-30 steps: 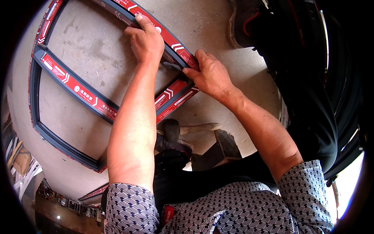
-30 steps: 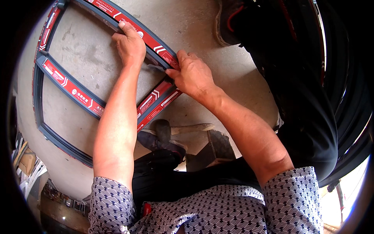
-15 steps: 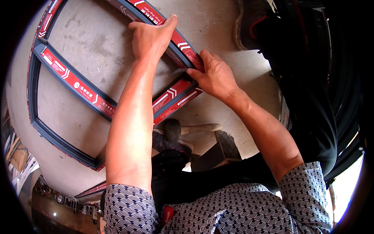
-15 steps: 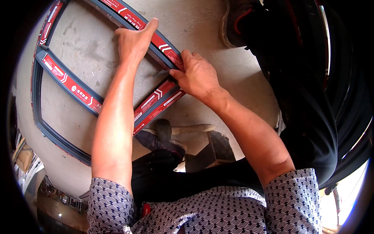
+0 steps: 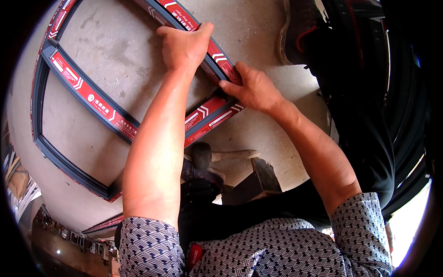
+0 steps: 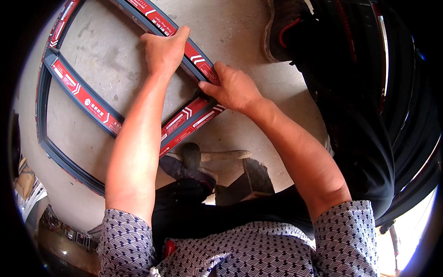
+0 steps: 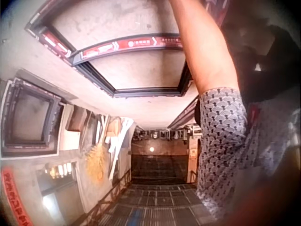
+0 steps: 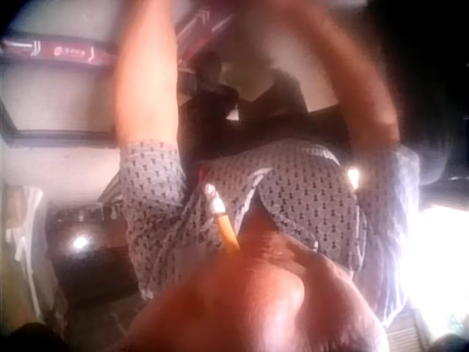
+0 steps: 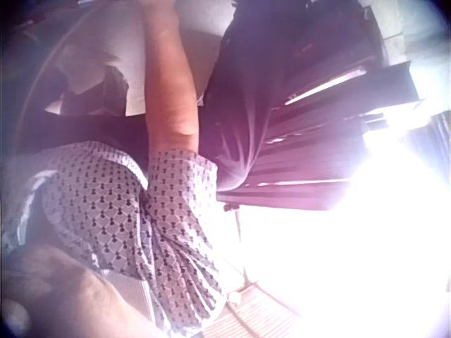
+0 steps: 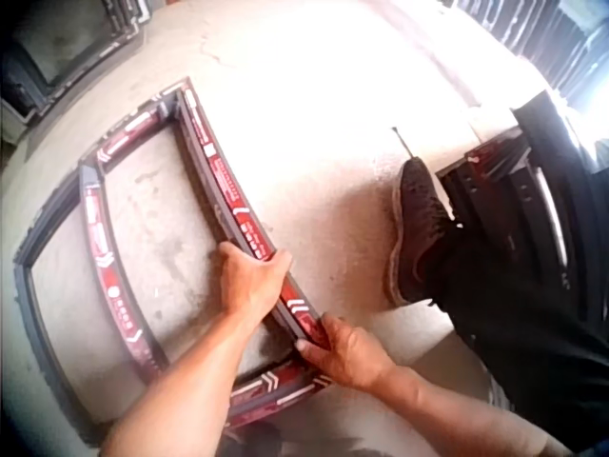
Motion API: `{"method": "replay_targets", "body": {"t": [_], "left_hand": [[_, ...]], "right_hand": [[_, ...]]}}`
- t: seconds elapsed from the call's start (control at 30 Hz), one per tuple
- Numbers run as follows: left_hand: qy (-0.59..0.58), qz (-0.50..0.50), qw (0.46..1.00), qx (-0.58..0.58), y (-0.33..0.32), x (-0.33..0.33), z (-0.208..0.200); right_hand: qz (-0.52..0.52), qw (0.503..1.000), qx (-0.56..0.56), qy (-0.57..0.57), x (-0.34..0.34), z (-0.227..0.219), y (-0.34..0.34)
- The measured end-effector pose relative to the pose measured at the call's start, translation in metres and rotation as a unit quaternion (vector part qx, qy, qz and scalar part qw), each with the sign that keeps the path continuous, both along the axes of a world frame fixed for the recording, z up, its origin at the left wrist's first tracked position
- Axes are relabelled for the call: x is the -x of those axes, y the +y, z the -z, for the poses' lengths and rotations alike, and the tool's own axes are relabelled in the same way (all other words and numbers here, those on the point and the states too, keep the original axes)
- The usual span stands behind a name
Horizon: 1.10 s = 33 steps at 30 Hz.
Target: The person assembles a window frame on the floor by fitting profile pieces together. They use a rubber mallet to tap joints into place, measure a profile with a tape measure, and insert a rubber seal into the frame.
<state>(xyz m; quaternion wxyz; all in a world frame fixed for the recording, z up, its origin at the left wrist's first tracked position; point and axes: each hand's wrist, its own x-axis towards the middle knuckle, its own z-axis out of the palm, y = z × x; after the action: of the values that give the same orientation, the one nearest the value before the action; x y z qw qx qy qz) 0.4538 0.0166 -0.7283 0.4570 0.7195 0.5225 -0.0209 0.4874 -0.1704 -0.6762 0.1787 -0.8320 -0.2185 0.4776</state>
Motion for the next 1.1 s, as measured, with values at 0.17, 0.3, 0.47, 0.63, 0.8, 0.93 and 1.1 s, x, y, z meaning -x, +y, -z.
{"method": "replay_targets", "body": {"t": [0.17, 0.3, 0.47, 0.63, 0.8, 0.93, 1.1], "left_hand": [[0.006, -0.003, 1.000, 0.005, -0.001, -0.001, -0.003], [0.008, 0.018, 1.000, -0.006, 0.001, 0.000, -0.001], [0.002, 0.008, 1.000, 0.002, 0.002, 0.000, 0.002], [-0.012, 0.004, 1.000, 0.014, 0.002, 0.000, -0.001], [-0.019, 0.007, 1.000, 0.019, 0.001, 0.002, 0.000], [-0.024, 0.012, 1.000, 0.013, 0.001, 0.003, 0.001], [-0.020, 0.009, 1.000, 0.011, 0.001, 0.002, 0.003]], "right_hand": [[0.021, 0.999, 0.024, -0.015, 0.002, -0.003, 0.015], [0.004, 0.998, 0.027, -0.057, 0.007, -0.006, 0.015], [-0.009, 0.997, 0.038, -0.070, 0.009, -0.003, 0.016], [-0.025, 0.997, 0.028, -0.070, 0.008, -0.001, 0.015], [-0.030, 0.995, 0.035, -0.085, 0.010, 0.005, 0.017], [-0.028, 0.995, 0.049, -0.087, 0.010, 0.004, 0.020], [-0.010, 0.996, 0.045, -0.078, 0.009, 0.002, 0.021]]}}
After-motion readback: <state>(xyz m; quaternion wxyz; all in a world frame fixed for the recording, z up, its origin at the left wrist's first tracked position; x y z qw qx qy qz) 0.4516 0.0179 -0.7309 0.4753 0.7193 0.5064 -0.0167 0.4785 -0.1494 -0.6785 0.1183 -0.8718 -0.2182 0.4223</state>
